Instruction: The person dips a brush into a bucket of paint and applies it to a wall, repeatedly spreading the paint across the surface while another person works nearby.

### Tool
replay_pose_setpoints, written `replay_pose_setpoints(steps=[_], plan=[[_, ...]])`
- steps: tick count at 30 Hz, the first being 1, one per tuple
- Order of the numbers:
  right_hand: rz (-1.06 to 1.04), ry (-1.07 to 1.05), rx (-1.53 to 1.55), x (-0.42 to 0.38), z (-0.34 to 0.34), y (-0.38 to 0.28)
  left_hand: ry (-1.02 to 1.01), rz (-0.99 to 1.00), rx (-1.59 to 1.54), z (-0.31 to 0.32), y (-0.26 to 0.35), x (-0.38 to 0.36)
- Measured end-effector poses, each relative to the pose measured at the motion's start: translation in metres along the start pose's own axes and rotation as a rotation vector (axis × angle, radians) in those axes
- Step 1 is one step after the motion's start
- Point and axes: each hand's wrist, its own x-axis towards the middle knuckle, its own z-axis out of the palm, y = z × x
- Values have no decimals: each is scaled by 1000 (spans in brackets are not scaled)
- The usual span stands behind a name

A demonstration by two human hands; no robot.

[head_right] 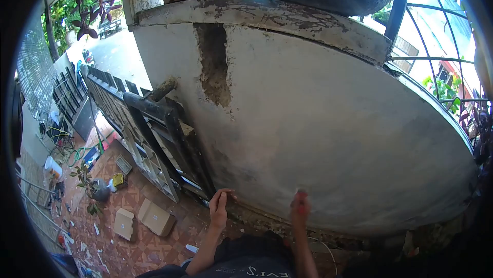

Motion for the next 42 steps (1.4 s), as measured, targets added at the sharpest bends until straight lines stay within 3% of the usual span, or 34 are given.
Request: replay_pose_setpoints(steps=[3,6,8,11,12,14,19,21,24,26,28,30,31,33,34,36,40,42], plan=[[-154,-23,256,19,-6,-137,-3,-36,41,0,-2,1],[-343,-96,255,9,-18,-205,-54,-20,16,6,-4,5],[-897,13,-123,2,-18,-222,-54,-38,-14,13,-6,4],[-907,52,-120,16,-19,-183,-79,-49,-34,18,-22,3],[-738,46,-84,21,-18,-166,-85,-47,-36,20,-25,3],[-912,152,-248,30,-11,-106,-108,-63,-60,21,-31,0],[-675,121,-313,-22,0,1,-98,-60,-55,21,-39,4],[3,13,-21,-35,4,15,-95,-64,-43,22,-38,5],[-72,35,-134,-11,-1,3,-115,-43,-55,24,-36,14],[-190,65,-32,10,-2,-71,-181,-42,-51,26,-38,17],[-434,42,147,8,-8,-182,-232,-74,-21,34,-33,19],[-813,66,133,5,-11,-221,-252,-92,-6,45,-30,23],[-802,104,115,7,-14,-230,-235,-75,2,48,-29,24],[-1180,179,-93,9,-18,-242,-249,-73,10,51,-32,23],[-1158,180,-20,15,-16,-235,-238,-80,-5,52,-37,23],[-849,153,59,20,-14,-201,-241,-93,-23,54,-43,20],[-900,175,-224,22,1,-73,-246,-118,-47,51,-45,13],[-686,70,-203,-5,7,-28,-253,-129,-50,47,-47,12]])
